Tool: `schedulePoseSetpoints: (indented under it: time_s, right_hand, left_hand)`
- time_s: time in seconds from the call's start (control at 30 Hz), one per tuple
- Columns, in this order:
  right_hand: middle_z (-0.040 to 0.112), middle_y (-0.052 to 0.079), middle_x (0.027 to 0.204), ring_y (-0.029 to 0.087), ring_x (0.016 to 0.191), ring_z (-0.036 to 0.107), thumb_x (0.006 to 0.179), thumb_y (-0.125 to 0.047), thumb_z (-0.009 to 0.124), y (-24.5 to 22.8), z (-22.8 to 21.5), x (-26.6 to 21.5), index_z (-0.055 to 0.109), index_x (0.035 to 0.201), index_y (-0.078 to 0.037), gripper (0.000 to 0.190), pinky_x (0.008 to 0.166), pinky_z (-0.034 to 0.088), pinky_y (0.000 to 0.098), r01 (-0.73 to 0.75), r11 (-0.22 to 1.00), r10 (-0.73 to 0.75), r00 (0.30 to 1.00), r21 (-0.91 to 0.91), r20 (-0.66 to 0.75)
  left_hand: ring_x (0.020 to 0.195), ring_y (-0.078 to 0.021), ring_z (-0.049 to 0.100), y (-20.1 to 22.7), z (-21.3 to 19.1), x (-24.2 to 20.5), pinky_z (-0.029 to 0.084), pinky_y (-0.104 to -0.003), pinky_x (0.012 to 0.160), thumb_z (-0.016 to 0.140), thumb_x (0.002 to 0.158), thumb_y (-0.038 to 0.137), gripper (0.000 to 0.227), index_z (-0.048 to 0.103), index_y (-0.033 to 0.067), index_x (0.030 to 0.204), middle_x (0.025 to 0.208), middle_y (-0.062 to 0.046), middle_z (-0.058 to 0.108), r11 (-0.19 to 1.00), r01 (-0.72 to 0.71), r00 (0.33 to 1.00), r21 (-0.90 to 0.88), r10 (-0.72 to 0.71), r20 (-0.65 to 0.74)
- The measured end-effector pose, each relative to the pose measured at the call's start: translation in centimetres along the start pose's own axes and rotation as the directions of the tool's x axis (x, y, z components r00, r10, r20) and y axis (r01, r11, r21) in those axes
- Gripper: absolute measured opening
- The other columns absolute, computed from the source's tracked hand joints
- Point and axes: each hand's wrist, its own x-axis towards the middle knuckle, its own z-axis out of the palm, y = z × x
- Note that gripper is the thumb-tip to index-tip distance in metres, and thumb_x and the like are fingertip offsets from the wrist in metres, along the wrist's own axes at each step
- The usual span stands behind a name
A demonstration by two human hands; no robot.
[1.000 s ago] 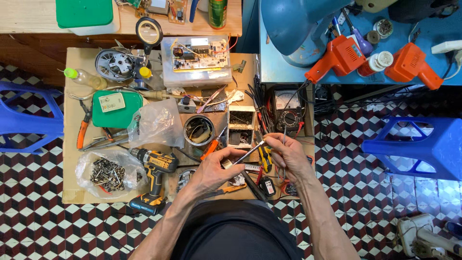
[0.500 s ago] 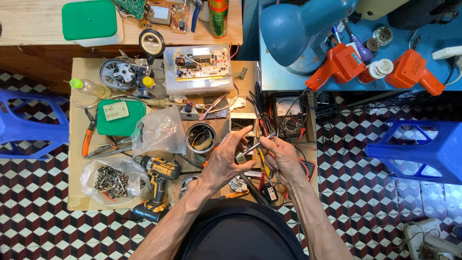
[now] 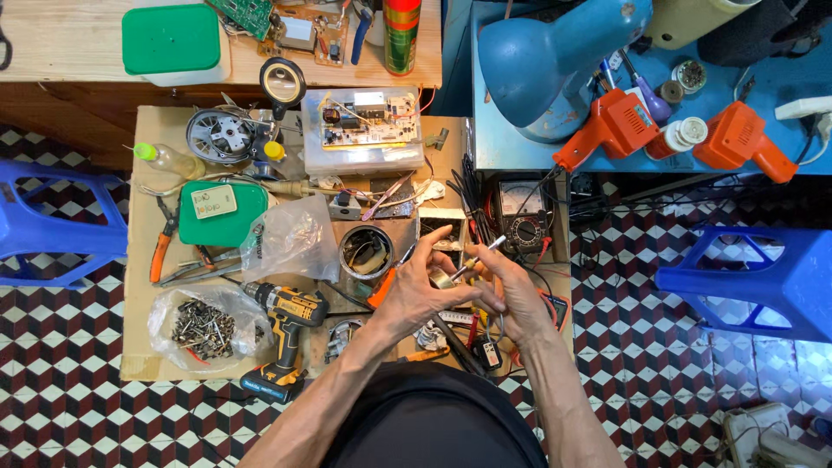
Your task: The person assembles small electrical components on a cluttered workbench. They use pliers to strip wire ends, insert wires into a cylindrical component, and handle small washers and a white plastic container. The person repeatedly picks up and places tools and parts while working.
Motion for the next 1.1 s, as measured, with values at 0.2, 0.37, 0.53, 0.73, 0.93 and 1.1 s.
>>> schedulePoseSetpoints:
  time_s: [0.2, 0.37, 0.53, 0.73, 0.93, 1.1]
  right_hand:
    - [0.067, 0.002, 0.09, 0.0, 0.046, 0.038, 0.099, -0.021, 0.062, -1.6, -0.3, -0.5, 0.062, 0.122, 0.005, 0.034, 0.039, 0.03, 0.0125, 0.068, 0.996, -0.072, 0.995, 0.058, 0.069]
    - [0.069, 0.006, 0.088, 0.0, 0.045, 0.038, 0.1, -0.019, 0.062, -1.9, 0.5, -0.5, 0.061, 0.123, 0.0, 0.03, 0.044, 0.036, 0.014, 0.095, 0.995, -0.097, 0.992, 0.026, 0.085]
    - [0.05, -0.006, 0.056, 0.0, 0.04, 0.034, 0.099, -0.023, 0.066, -2.3, 0.4, -0.1, 0.073, 0.114, -0.002, 0.027, 0.041, 0.029, 0.0147, 0.098, 0.985, -0.086, 0.992, -0.143, 0.088]
    - [0.053, -0.003, 0.059, 0.002, 0.042, 0.035, 0.104, -0.02, 0.068, -2.3, -0.6, 0.6, 0.069, 0.091, -0.001, 0.024, 0.041, 0.025, 0.0192, 0.204, 0.951, -0.208, 0.978, -0.232, 0.006]
    - [0.063, -0.005, 0.069, 0.001, 0.043, 0.035, 0.095, -0.02, 0.064, -2.4, -1.0, 0.8, 0.073, 0.098, -0.005, 0.018, 0.041, 0.026, 0.018, 0.173, 0.959, -0.19, 0.98, -0.222, -0.056]
    - [0.059, -0.005, 0.072, 0.0, 0.052, 0.039, 0.097, -0.021, 0.072, -0.2, -0.6, 0.5, 0.07, 0.098, -0.003, 0.018, 0.045, 0.028, 0.0175, 0.197, 0.946, -0.219, 0.974, -0.257, -0.063]
  left_hand:
    - [0.108, -0.0185, 0.069, 1.1, -0.3, -0.4, 0.056, -0.037, 0.096, 0.09, 0.072, 0.036, 0.115, 0.024, 0.0119, 0.162, 0.114, -0.007, 0.064, 0.986, -0.006, 0.993, -0.169, 0.026, 0.118]
    - [0.104, -0.0191, 0.069, 1.4, -0.3, -0.7, 0.06, -0.037, 0.093, 0.076, 0.079, 0.02, 0.111, 0.007, 0.0189, 0.166, 0.121, -0.008, 0.062, 0.964, 0.017, 0.984, -0.266, 0.031, 0.175]
    - [0.116, -0.0211, 0.064, 1.0, -0.4, -0.8, 0.055, -0.038, 0.099, 0.07, 0.078, 0.007, 0.115, 0.001, 0.0206, 0.168, 0.131, -0.012, 0.06, 0.979, -0.2, 0.961, -0.047, 0.205, 0.184]
    - [0.099, -0.0183, 0.072, 0.3, 0.2, -0.3, 0.062, -0.034, 0.088, 0.075, 0.079, 0.022, 0.09, 0.027, 0.0149, 0.155, 0.119, -0.01, 0.069, 0.993, 0.056, 0.993, -0.104, -0.044, 0.114]
    - [0.092, -0.0133, 0.072, -0.5, 0.4, -0.3, 0.06, -0.028, 0.08, 0.076, 0.086, 0.038, 0.064, 0.06, 0.0078, 0.139, 0.106, -0.004, 0.074, 0.972, 0.131, 0.987, -0.194, -0.109, 0.122]
    - [0.092, -0.013, 0.07, -0.6, 1.0, -0.4, 0.059, -0.025, 0.08, 0.075, 0.091, 0.034, 0.058, 0.062, 0.005, 0.139, 0.105, -0.007, 0.075, 0.954, 0.032, 0.995, -0.298, -0.001, 0.105]
